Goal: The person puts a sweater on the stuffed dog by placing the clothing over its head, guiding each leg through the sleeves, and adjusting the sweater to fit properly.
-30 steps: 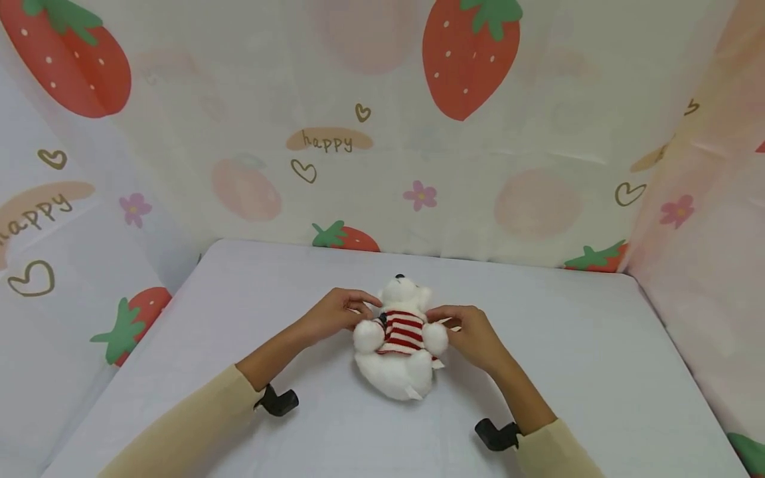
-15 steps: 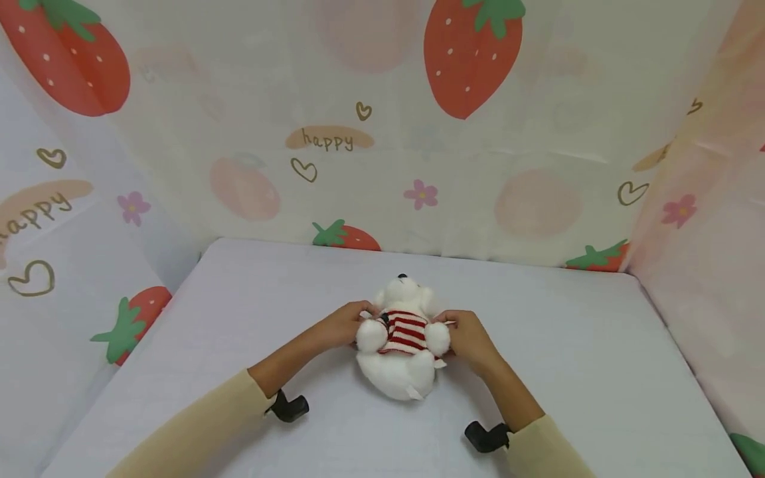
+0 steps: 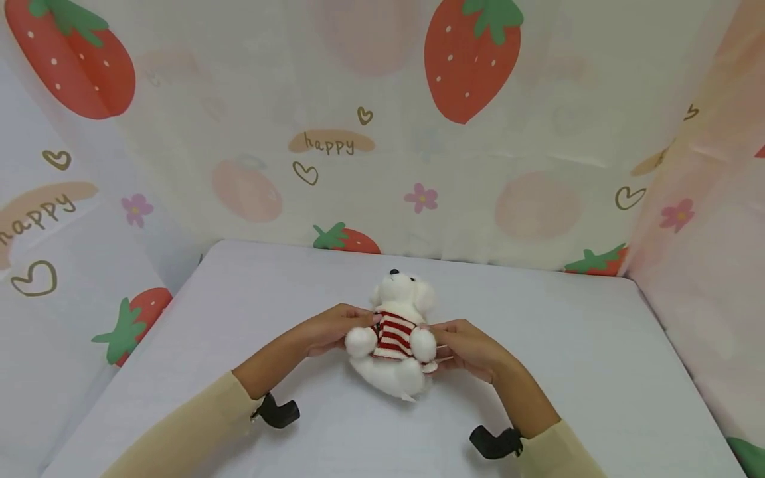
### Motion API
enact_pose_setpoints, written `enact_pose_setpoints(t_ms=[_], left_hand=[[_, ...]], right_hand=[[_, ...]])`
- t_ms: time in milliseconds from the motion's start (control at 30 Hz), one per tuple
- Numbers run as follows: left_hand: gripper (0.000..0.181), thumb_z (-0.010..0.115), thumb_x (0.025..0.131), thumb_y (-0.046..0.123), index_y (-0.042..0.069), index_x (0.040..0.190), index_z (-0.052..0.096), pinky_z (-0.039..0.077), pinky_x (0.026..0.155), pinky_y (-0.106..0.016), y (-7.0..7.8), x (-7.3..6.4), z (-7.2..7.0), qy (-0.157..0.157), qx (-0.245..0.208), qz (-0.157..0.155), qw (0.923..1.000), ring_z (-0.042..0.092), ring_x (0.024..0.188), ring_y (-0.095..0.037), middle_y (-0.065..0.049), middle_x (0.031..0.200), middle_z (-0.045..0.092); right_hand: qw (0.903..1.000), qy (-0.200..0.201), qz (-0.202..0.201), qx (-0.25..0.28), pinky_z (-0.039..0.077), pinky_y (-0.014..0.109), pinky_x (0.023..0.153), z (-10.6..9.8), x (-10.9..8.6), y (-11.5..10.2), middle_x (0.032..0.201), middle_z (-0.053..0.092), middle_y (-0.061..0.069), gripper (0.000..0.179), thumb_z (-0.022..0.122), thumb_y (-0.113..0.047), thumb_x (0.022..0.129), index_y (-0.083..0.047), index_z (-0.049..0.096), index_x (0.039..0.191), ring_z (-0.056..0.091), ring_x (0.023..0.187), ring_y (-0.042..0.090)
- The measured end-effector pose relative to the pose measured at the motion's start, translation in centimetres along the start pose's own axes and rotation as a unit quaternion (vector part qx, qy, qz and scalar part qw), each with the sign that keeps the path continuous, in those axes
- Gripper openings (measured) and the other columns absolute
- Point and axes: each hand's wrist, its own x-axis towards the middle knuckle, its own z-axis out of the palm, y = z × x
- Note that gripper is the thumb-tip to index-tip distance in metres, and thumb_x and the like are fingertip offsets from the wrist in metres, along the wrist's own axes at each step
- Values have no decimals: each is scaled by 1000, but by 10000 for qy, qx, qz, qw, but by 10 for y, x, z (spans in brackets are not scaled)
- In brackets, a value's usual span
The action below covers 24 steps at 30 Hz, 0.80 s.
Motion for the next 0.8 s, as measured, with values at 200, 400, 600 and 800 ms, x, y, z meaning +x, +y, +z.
enact_pose_setpoints(t_ms=[200, 400, 600, 800], left_hand=[[43, 69, 98, 24, 9, 138, 64, 56, 89, -35, 9, -7, 4, 319, 119, 1159, 9927, 67, 112, -18, -7, 129, 68], [48, 76, 91, 8, 7, 137, 63, 48, 103, -36, 7, -3, 10, 884, 203, 2073, 9741, 56, 132, -24, -9, 140, 61], [35, 80, 86, 1, 2, 121, 73, 53, 98, -37, -14, -3, 15, 1359, 1227, 2502, 9507, 63, 120, -25, -11, 125, 70], [63, 87, 81, 14, 12, 138, 59, 50, 100, -41, -23, -15, 16, 1089, 2546, 2652, 9236, 56, 127, -19, -3, 138, 60]], right_hand=[[9946, 384, -778, -567, 56, 38, 90, 4, -3, -10, 134, 63, 12, 50, 63, -28, 102, 3, 56, 141, 64, 115, 20], [9657, 1164, -1798, -1468, 50, 47, 100, 7, 0, -6, 136, 62, 17, 43, 66, -21, 101, 0, 60, 138, 55, 129, 35], [9072, 1927, -2435, -2838, 55, 46, 92, 11, 4, 17, 137, 62, 17, 48, 69, -4, 95, -1, 57, 141, 57, 128, 37], [8620, 2430, -2870, -3399, 59, 41, 80, 21, -5, 29, 133, 66, 9, 41, 75, -2, 89, -7, 68, 129, 63, 118, 30]])
